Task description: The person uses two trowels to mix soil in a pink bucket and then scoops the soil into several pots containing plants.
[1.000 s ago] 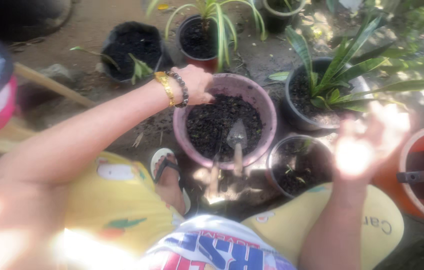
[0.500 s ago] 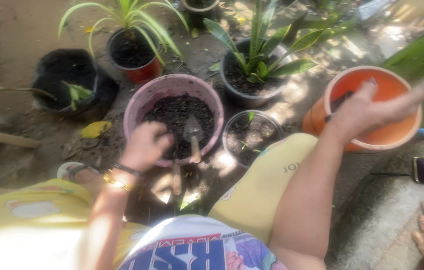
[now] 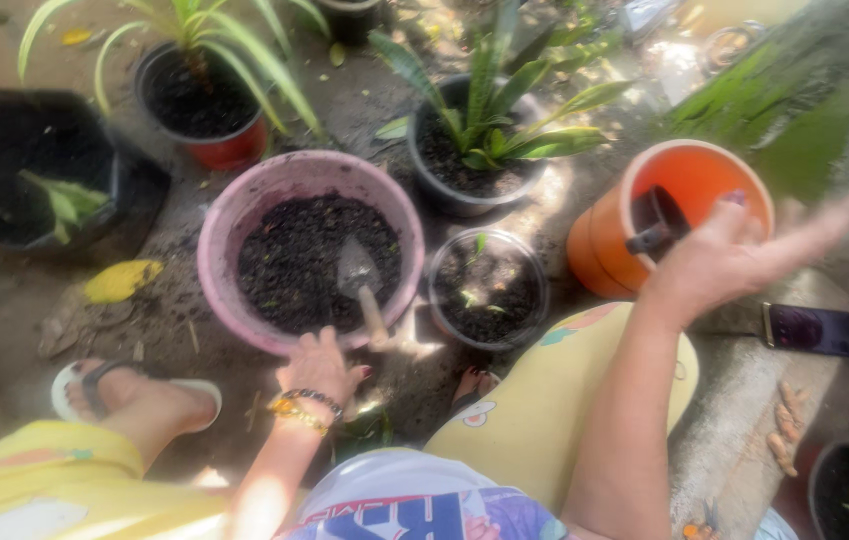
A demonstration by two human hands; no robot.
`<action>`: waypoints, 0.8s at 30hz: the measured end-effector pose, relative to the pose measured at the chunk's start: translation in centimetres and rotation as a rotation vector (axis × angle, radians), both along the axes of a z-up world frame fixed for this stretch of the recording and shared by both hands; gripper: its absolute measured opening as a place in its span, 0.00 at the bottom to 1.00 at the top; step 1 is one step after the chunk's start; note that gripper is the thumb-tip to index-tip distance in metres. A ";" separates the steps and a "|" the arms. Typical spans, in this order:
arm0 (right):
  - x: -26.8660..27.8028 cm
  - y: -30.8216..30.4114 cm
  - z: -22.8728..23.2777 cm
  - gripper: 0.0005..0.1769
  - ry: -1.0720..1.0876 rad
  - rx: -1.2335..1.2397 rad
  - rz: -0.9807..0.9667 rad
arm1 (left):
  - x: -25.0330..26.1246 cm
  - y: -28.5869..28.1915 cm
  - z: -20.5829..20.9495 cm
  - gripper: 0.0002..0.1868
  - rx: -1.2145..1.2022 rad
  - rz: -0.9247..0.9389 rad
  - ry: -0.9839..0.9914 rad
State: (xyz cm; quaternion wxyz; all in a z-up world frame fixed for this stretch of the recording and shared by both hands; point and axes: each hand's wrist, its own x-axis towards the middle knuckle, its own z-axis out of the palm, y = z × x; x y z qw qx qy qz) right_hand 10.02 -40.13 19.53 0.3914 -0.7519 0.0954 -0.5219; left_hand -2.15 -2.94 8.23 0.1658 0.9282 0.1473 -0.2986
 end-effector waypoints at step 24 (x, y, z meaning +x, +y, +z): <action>1.4 23.4 -15.9 0.15 1.801 0.483 0.710 | 2.8 7.5 -3.7 0.19 -0.042 0.439 -0.324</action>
